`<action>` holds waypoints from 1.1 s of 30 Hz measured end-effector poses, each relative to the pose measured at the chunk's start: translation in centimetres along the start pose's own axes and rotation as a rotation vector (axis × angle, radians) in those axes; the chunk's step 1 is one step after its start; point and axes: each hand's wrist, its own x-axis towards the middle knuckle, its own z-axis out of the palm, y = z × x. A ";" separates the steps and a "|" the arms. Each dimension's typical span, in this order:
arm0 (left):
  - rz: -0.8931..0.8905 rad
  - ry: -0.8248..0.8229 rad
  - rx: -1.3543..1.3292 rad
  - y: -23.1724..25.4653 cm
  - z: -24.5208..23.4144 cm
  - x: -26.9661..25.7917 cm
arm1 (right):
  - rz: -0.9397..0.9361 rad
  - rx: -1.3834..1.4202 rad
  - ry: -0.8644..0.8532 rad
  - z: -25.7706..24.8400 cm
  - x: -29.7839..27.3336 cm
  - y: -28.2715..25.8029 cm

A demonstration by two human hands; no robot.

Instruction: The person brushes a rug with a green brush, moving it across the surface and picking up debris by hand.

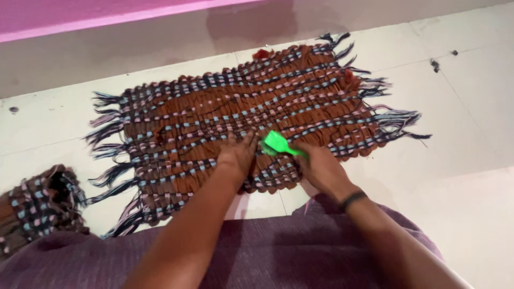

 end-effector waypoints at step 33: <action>0.082 0.344 -0.310 -9.7 8.9 -6.9 | -0.186 0.227 0.128 1.1 -6.3 -5.4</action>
